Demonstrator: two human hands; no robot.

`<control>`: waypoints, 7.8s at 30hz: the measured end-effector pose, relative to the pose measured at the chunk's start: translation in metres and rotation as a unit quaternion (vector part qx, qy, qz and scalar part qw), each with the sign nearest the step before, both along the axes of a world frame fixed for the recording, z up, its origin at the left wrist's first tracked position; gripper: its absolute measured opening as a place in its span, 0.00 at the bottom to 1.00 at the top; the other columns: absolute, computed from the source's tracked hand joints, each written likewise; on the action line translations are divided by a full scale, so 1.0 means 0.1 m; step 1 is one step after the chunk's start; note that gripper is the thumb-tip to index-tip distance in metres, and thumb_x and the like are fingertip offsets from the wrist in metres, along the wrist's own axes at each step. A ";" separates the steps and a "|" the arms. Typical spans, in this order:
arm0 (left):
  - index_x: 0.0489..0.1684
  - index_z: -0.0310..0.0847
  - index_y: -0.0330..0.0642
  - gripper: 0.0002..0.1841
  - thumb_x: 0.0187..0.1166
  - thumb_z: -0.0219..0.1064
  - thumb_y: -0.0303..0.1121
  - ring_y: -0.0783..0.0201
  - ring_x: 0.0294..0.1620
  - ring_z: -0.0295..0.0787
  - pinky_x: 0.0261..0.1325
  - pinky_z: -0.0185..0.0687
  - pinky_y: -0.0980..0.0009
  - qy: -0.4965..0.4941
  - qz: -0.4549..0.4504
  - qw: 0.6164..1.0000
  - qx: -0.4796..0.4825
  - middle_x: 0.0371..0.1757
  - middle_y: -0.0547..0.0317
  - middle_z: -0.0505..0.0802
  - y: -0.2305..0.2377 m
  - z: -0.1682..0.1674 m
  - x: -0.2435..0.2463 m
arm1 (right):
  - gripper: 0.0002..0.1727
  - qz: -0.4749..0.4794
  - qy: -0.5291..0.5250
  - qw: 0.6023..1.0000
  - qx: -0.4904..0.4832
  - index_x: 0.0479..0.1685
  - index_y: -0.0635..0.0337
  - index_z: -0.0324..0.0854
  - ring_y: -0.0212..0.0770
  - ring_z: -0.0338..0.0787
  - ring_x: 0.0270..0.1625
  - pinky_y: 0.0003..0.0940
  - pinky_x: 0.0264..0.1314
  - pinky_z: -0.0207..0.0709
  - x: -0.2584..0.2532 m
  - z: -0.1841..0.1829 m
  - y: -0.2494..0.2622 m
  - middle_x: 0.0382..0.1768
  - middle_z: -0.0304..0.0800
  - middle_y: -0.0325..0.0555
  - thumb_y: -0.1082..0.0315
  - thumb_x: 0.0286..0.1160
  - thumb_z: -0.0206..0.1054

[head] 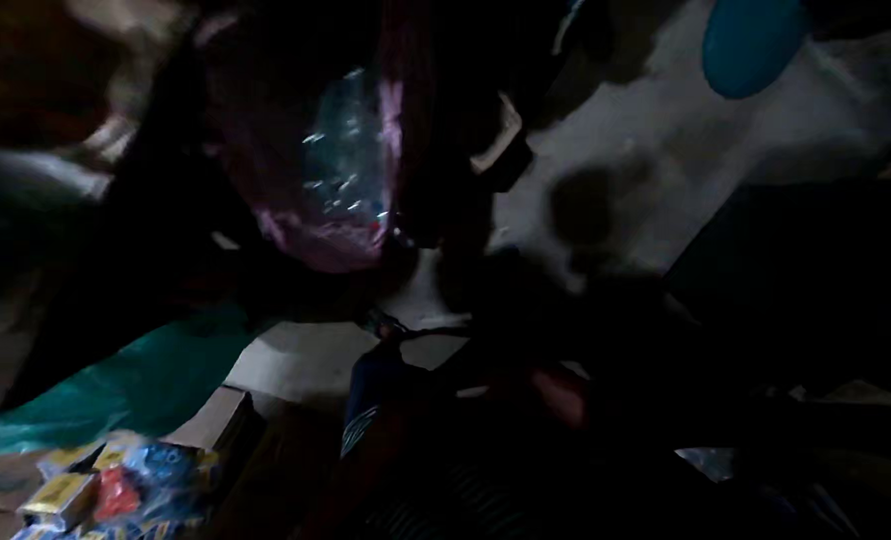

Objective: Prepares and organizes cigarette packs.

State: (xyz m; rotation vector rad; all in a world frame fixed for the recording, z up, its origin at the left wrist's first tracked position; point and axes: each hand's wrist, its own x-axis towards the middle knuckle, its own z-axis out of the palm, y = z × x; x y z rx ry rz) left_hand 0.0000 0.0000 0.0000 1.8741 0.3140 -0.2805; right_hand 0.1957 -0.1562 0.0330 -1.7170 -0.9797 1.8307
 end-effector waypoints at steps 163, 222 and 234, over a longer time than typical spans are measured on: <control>0.74 0.63 0.12 0.26 0.84 0.60 0.26 0.68 0.63 0.89 0.70 0.85 0.68 -0.325 0.651 0.682 0.069 0.65 0.41 0.89 0.15 1.06 13.89 | 0.24 0.052 0.036 0.942 0.330 0.56 0.67 0.84 0.16 0.84 0.32 0.13 0.38 0.80 13.67 1.12 2.39 0.36 0.92 0.30 0.63 0.62 0.83; 0.56 0.89 0.31 0.14 0.86 0.64 0.33 0.74 0.38 0.92 0.47 0.89 0.76 -0.036 0.926 0.346 0.147 0.42 0.53 0.96 -3.29 1.23 7.82 | 0.02 0.513 0.170 0.819 0.191 0.34 0.55 0.87 0.17 0.82 0.25 0.15 0.30 0.77 6.82 0.78 0.23 0.24 0.87 0.23 0.69 0.73 0.70; 0.45 0.91 0.32 0.11 0.82 0.63 0.29 0.65 0.31 0.93 0.40 0.91 0.68 0.066 0.904 0.334 0.258 0.33 0.52 0.95 -3.01 0.82 6.22 | 0.13 0.623 0.093 0.660 0.409 0.41 0.67 0.88 0.18 0.84 0.32 0.16 0.39 0.80 5.12 0.62 0.53 0.30 0.91 0.40 0.63 0.75 0.70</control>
